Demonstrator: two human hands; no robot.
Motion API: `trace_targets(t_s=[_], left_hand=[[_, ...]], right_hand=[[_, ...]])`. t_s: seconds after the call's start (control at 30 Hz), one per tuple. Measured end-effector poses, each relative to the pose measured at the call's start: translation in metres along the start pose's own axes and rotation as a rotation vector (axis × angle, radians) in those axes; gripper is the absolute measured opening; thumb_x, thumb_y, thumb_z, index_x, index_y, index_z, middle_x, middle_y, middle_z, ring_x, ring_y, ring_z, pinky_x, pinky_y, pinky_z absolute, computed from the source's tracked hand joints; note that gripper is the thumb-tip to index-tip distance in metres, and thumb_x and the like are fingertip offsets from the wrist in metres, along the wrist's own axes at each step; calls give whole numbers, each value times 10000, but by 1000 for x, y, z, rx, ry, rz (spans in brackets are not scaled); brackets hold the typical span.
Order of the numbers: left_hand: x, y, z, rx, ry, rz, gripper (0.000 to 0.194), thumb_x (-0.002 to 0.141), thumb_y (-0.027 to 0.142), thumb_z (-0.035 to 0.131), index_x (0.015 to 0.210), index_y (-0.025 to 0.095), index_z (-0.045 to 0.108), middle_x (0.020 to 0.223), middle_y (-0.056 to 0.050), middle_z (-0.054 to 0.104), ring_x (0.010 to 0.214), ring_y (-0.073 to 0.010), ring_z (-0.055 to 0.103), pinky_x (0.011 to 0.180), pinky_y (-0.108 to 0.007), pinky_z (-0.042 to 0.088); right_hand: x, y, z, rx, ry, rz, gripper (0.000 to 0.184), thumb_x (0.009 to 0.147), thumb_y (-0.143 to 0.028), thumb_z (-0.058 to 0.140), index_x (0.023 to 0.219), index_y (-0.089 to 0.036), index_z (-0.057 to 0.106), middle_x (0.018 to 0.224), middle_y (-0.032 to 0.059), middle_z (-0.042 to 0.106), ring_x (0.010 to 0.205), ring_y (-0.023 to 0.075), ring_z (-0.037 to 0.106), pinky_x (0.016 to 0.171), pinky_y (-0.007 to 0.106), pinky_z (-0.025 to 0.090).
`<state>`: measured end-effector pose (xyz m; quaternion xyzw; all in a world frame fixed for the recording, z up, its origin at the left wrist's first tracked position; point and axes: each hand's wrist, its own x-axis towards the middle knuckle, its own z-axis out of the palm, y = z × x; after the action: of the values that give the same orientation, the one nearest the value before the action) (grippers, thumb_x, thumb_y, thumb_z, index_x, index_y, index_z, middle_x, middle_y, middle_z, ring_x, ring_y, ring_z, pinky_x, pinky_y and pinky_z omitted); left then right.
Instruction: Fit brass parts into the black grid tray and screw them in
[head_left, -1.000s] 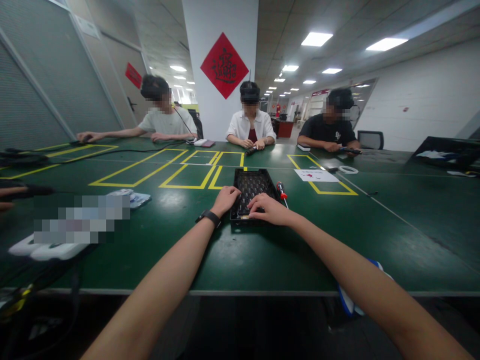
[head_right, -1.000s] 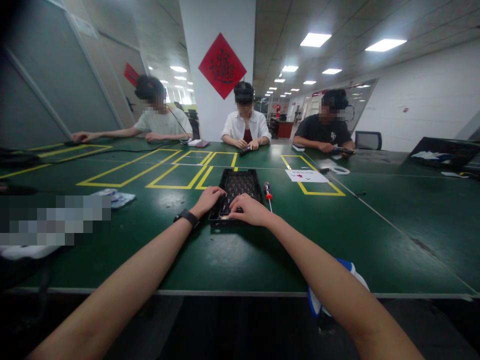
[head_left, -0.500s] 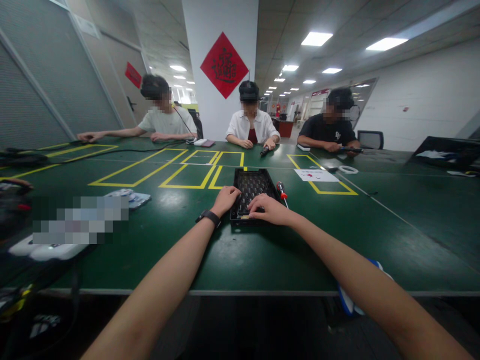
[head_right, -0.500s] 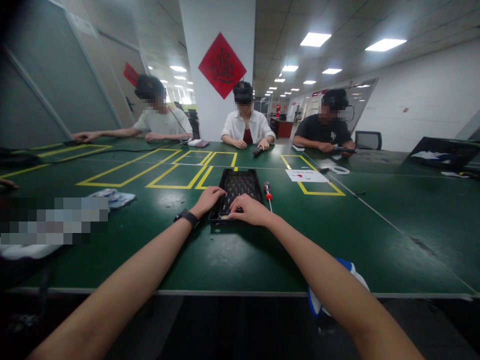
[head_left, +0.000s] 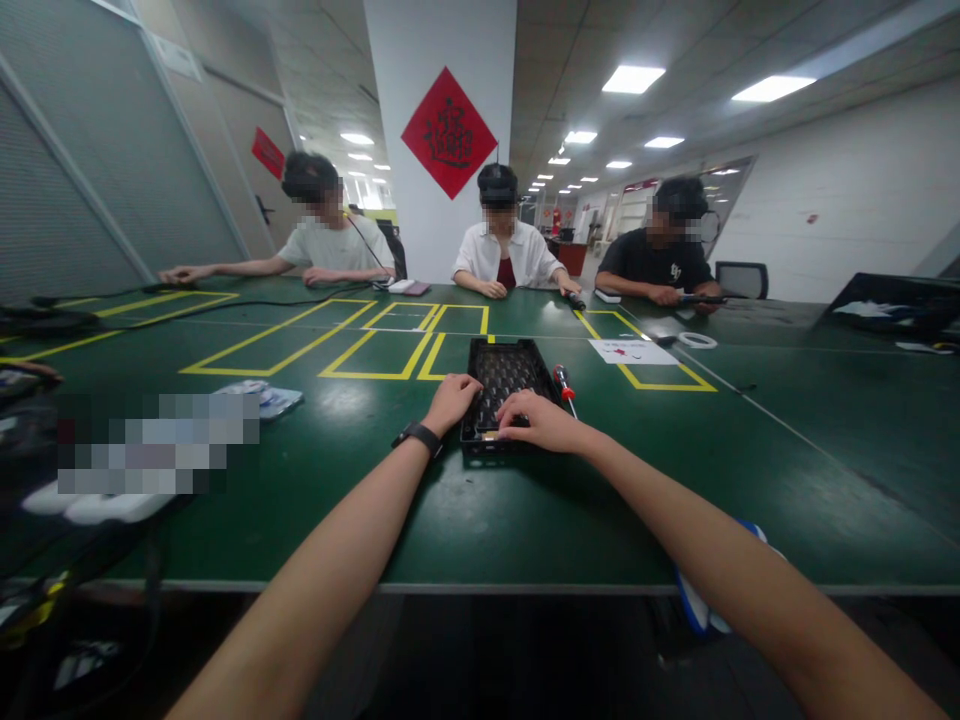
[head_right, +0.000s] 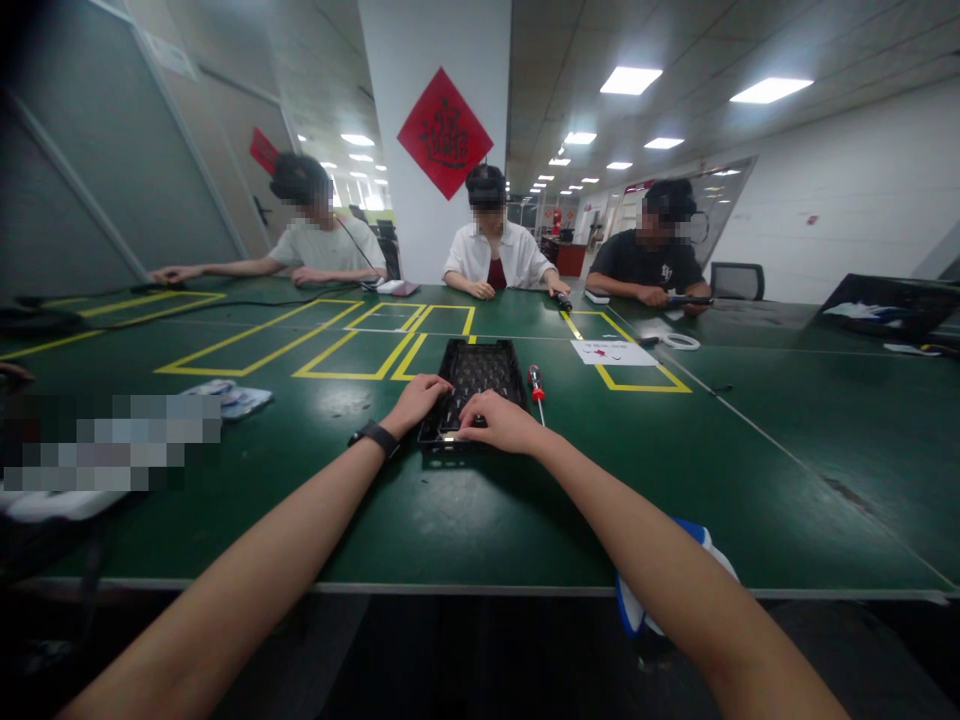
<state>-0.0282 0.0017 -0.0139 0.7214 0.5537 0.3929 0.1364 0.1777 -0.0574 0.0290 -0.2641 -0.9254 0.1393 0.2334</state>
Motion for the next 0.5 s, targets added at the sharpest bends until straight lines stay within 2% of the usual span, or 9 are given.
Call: trace_targets(t_s=[0.5], left_hand=[[4, -6, 3, 0, -3, 14, 309, 795, 297, 419, 788, 167, 699, 904, -58, 677, 962, -204, 524, 894, -321, 382]], right_hand=[[1, 0, 0, -21, -29, -18, 196, 782, -348, 610, 797, -189, 723, 964, 62, 659, 940, 173, 563, 927, 355, 352]])
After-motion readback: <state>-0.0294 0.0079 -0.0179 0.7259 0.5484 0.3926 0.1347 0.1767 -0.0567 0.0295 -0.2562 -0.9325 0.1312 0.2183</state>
